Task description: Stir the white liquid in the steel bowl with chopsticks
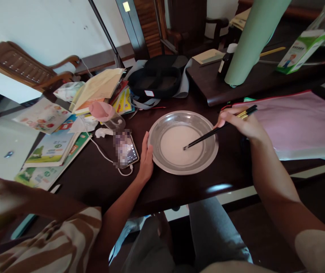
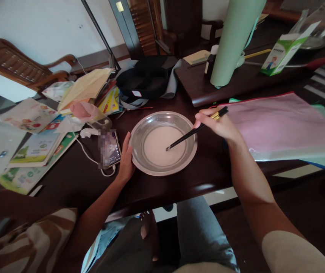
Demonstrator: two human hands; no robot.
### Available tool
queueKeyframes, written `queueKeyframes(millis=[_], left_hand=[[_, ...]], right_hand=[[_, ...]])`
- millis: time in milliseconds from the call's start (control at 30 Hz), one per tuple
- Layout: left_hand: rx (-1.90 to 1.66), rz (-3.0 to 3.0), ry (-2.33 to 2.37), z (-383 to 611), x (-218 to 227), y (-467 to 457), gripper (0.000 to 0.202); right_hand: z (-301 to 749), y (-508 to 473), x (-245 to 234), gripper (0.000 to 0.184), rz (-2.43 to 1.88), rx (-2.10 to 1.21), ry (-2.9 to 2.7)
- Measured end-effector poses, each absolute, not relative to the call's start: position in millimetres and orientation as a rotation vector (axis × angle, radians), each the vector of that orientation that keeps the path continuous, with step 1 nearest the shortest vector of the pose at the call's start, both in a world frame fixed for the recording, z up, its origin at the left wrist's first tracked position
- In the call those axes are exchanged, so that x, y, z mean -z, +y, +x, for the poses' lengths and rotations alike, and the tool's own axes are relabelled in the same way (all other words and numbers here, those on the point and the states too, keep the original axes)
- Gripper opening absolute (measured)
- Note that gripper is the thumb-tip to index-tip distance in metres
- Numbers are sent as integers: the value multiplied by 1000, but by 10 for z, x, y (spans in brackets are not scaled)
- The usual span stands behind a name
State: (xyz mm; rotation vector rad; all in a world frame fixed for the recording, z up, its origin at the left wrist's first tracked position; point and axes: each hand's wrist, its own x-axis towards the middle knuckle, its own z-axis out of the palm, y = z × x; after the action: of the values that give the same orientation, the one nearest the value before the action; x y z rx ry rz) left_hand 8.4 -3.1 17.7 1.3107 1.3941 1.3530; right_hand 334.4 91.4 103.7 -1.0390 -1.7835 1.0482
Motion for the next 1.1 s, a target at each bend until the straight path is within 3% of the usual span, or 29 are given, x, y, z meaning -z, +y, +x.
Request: queueKeyframes(millis=[133,300,533,733,967,1100], left_hand=[[-1352,1320,1399,73,-163,-31,62],[-1347,1303,1382,61,-139,-22,61],[-1359,1309,1395,63,-130,-23,61],[-1354,1306,1375,60,-110,-21,61],[-1354,1293,1376,62,-108,-29,61],[-1357,1296,1378,65,-114,-31,60]], right_hand=[[3247,893,-1024,28,-991,-1117,-1934],[3326,945,-1036,33,-1105,-923,-1721],[3228,886,-1031,30,-998,-1138,-1920],[3341,940,-1028,31,-1115,-935,-1721],[3263,888,-1025,31,-1003,-1127,-1919],[3272,905,-1029,30,-1088,-994,-1837]])
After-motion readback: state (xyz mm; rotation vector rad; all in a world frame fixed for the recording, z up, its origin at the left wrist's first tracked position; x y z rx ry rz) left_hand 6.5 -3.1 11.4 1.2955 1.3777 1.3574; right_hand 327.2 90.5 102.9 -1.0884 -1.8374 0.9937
